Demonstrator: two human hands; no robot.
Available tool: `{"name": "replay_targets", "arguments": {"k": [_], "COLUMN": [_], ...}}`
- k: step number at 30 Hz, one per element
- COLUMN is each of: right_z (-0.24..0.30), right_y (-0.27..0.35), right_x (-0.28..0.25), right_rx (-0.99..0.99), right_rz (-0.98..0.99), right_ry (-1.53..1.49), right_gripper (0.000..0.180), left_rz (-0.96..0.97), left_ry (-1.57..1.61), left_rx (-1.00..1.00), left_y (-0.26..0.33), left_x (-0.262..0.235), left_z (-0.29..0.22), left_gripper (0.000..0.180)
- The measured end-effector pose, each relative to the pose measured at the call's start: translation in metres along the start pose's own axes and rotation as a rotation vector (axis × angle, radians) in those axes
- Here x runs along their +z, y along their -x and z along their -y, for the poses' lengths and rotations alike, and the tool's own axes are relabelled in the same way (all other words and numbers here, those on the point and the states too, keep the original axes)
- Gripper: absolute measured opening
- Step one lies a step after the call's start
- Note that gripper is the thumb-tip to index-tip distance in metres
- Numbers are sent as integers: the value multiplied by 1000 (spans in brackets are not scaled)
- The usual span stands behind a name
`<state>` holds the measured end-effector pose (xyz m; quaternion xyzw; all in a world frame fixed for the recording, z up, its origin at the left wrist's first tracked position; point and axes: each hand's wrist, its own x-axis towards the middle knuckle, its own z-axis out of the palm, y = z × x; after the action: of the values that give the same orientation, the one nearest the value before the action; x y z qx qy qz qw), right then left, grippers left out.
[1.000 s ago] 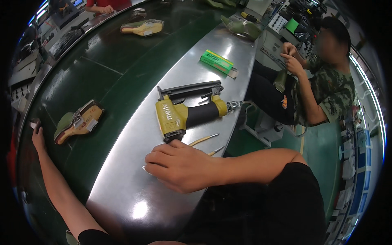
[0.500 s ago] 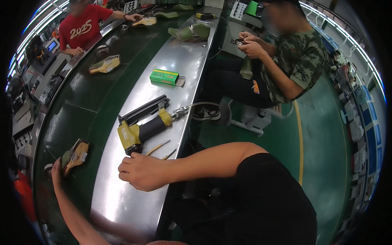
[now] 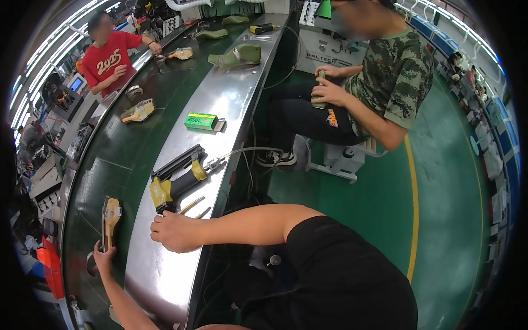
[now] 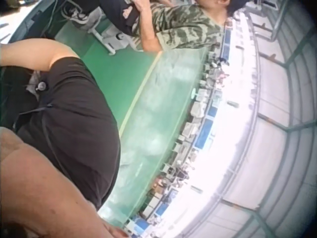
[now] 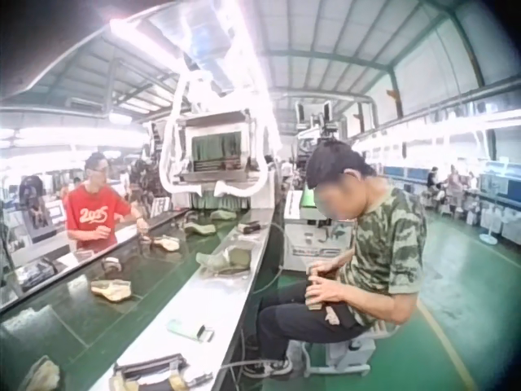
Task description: The person assembles green slipper sandals by hand. They place a patterned insole into the green sole, use a staple gun to secure the edges, and then place the finished slipper on the table. The process is repeated for a second slipper.
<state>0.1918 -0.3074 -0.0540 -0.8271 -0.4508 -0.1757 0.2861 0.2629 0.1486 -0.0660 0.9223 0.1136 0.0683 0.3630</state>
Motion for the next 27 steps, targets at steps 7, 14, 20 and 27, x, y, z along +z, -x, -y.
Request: {"name": "replay_targets", "arguments": {"k": [7, 14, 20, 27], "right_z": [0, 4, 4, 14], "right_y": [2, -2, -3, -4], "right_x": [-4, -3, -1, 2], "right_rx": [6, 4, -8, -99], "right_rz": [5, 5, 40, -75], "right_ry": [-11, 34, 63, 30], "right_gripper": [19, 21, 18, 16], "left_rz": [-290, -422, -594, -585], "left_ry": [-239, -895, -884, -711], "left_rx": [33, 288, 657, 715], "left_y": [46, 171, 254, 381], "left_x": [14, 14, 44, 120], "left_z": [-57, -213, -244, -237], "left_gripper": [77, 61, 45, 50]}}
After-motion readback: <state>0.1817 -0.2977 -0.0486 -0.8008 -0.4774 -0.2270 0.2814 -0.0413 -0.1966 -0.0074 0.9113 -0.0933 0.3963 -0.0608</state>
